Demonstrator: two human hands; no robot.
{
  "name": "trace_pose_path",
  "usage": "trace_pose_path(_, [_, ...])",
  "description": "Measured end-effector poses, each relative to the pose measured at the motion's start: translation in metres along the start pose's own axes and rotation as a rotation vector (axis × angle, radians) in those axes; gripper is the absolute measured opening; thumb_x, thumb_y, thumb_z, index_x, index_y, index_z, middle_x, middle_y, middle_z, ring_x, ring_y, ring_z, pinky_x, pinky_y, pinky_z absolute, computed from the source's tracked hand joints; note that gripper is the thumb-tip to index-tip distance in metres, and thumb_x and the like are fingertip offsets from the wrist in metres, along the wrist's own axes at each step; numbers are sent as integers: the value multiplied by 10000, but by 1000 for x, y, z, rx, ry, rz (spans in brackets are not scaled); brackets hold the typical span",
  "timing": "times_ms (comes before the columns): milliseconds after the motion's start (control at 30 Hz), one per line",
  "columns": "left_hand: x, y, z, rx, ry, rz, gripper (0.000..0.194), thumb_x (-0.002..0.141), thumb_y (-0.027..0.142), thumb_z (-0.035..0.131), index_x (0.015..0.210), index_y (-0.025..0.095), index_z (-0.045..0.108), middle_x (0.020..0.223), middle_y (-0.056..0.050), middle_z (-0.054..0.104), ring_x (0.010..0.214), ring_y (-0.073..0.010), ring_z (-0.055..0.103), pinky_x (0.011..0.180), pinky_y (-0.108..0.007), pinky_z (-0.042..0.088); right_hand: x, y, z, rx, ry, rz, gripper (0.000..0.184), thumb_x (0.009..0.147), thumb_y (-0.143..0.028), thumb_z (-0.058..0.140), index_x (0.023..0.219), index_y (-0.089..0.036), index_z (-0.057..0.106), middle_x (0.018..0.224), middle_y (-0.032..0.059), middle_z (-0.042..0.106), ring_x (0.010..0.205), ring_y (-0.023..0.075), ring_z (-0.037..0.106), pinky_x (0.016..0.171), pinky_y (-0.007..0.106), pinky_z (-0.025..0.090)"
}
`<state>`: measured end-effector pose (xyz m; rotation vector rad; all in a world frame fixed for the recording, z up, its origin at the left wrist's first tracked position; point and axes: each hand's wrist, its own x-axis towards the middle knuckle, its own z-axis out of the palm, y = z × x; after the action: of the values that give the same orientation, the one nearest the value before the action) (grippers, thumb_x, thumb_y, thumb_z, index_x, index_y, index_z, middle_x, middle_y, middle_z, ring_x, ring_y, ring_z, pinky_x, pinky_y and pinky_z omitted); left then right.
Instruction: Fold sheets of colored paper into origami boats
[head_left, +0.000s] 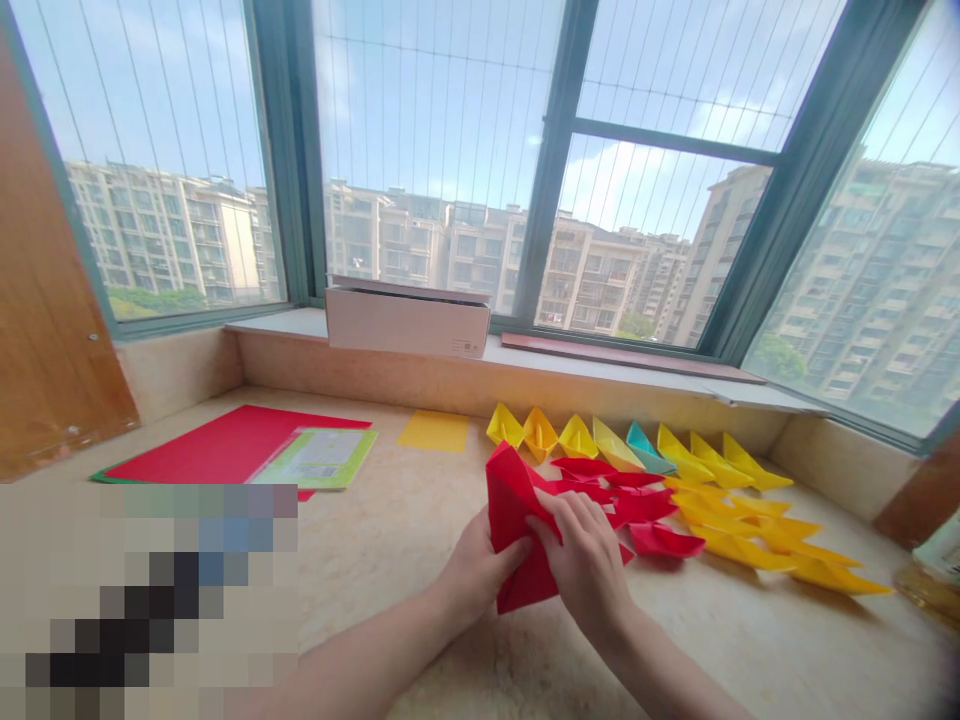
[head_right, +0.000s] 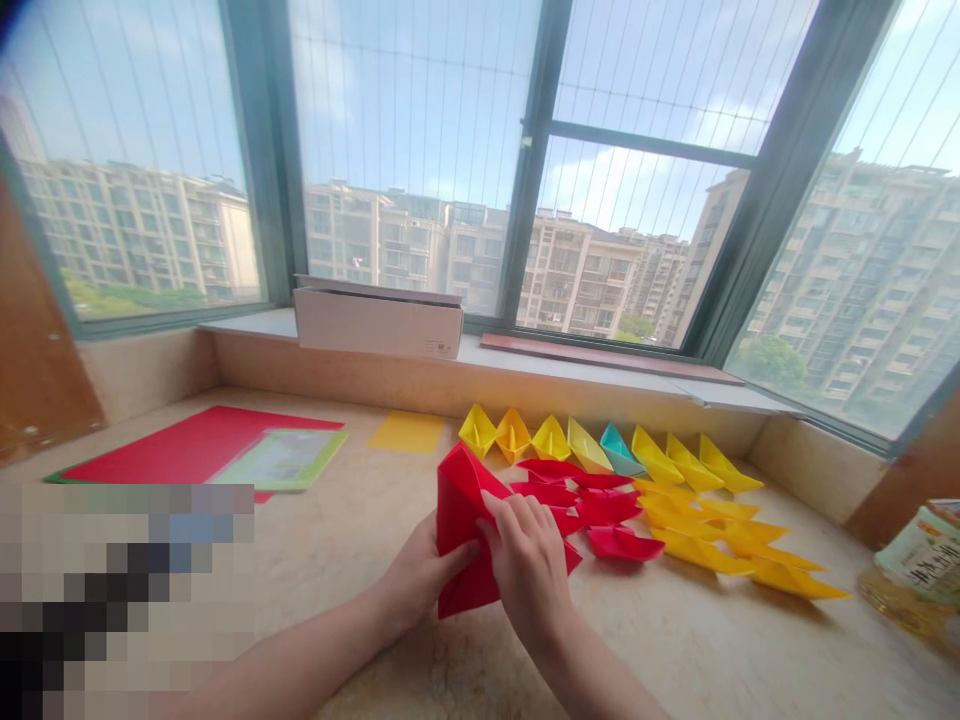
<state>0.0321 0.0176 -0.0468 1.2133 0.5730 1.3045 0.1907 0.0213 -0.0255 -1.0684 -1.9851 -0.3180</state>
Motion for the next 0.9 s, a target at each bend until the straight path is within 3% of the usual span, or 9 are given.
trace_pose_path(100, [2,-1,1,-49,74,4,510,710,365,827,1122,130,641,1120,-140,732,1059,-330,665,938,-431,515,-3,-1,4,-79,-22,-121,315,965,-136,480,1237,-214,616,893,68,658,786,239,579,734,383,470])
trace_pose_path(267, [4,10,3,-94,173,-43,402,743,330,807,1050,112,665,1072,-155,743,1003,-307,688,928,-421,521,-4,-10,6,-172,-105,-267,561,935,-51,415,1482,-172,405,1200,126,666,1040,287,595,905,454,433])
trace_pose_path(400, [6,14,0,-74,241,-62,349,755,355,792,973,105,683,996,-144,756,964,-291,699,909,-388,521,-4,-17,8,-163,-117,-320,660,889,41,335,1519,-155,329,1419,101,568,1234,266,542,991,451,393])
trace_pose_path(533, [4,14,-1,-57,324,-124,302,773,366,758,919,111,687,886,-113,764,858,-269,715,768,-331,542,-4,-12,10,-131,-122,-332,653,911,43,320,1528,-170,310,1433,79,560,1284,245,524,1016,435,385])
trace_pose_path(633, [1,18,1,-232,297,-172,346,832,427,671,974,113,691,872,-108,766,842,-268,719,698,-320,547,-2,-7,7,-103,-127,-336,626,949,6,333,1540,-193,280,1443,64,551,1276,247,532,1021,436,384])
trace_pose_path(733, [0,22,1,-378,269,-187,449,874,499,599,1063,100,685,942,-131,767,906,-279,716,762,-350,559,1,-1,3,-74,-134,-366,635,959,-9,353,1551,-215,249,1454,57,540,1280,250,527,1027,447,387])
trace_pose_path(900, [2,23,3,-330,205,-132,458,896,462,621,1187,108,641,1072,-148,749,1015,-287,698,867,-376,552,3,14,-3,36,-36,-278,604,954,-72,455,1513,-275,346,1438,73,546,1315,257,493,1062,469,399])
